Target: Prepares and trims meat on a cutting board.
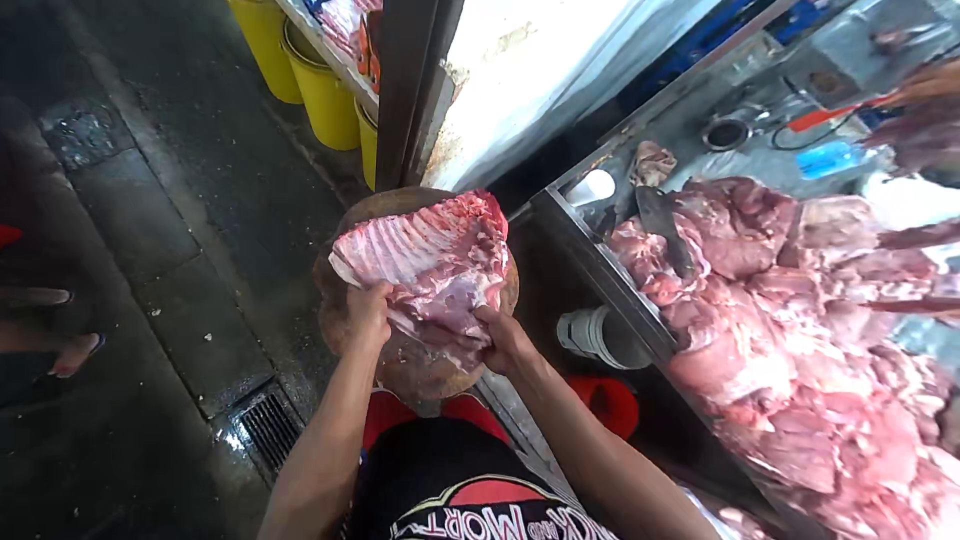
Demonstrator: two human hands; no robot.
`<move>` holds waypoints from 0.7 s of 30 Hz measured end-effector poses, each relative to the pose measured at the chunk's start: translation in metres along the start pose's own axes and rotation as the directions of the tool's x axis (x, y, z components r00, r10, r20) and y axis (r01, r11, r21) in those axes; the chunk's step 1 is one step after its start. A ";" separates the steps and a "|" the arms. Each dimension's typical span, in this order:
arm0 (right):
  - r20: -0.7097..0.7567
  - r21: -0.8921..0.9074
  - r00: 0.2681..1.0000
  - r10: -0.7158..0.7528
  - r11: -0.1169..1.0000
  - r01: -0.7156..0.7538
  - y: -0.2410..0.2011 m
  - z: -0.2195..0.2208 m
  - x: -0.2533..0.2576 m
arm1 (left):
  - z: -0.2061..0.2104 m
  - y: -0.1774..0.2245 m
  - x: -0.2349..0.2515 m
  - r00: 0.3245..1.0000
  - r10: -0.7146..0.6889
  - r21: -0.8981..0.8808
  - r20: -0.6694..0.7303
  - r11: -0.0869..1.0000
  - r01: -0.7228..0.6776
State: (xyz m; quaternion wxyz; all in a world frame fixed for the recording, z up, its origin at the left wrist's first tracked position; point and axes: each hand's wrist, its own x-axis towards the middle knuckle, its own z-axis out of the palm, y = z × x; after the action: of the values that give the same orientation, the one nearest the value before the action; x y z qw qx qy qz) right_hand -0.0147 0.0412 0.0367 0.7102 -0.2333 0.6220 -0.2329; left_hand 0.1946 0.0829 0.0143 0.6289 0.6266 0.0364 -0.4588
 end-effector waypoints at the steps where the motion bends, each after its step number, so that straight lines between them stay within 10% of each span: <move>1: -0.035 -0.091 0.999 -0.036 0.995 0.032 0.011 -0.003 -0.002 | -0.009 -0.004 0.002 1.000 0.021 0.099 0.000 0.995 -0.021; 4: -0.122 -0.384 0.986 -0.113 0.922 0.058 0.072 -0.013 0.018 | -0.049 -0.044 0.025 0.999 0.039 0.361 -0.015 0.932 -0.031; 12: 0.019 -0.358 0.995 -0.101 0.928 0.100 0.099 -0.037 0.024 | -0.069 -0.051 0.025 0.977 0.142 0.221 -0.158 0.970 -0.105; 16: 0.061 -0.483 0.995 0.075 0.875 -0.036 0.077 -0.057 0.008 | -0.092 0.000 0.046 0.877 0.468 0.362 -0.110 0.840 -0.403; 21: 0.037 -0.562 0.999 0.008 0.827 0.014 0.075 -0.105 -0.006 | -0.095 0.026 -0.017 0.867 0.495 0.776 -0.057 0.569 -0.273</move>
State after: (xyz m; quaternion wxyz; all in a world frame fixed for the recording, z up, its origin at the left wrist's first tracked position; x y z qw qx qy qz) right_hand -0.1162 0.0992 -0.0175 0.6215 -0.4370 0.6491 -0.0364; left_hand 0.2513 0.1649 0.0244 0.3898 0.8759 -0.2083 -0.1935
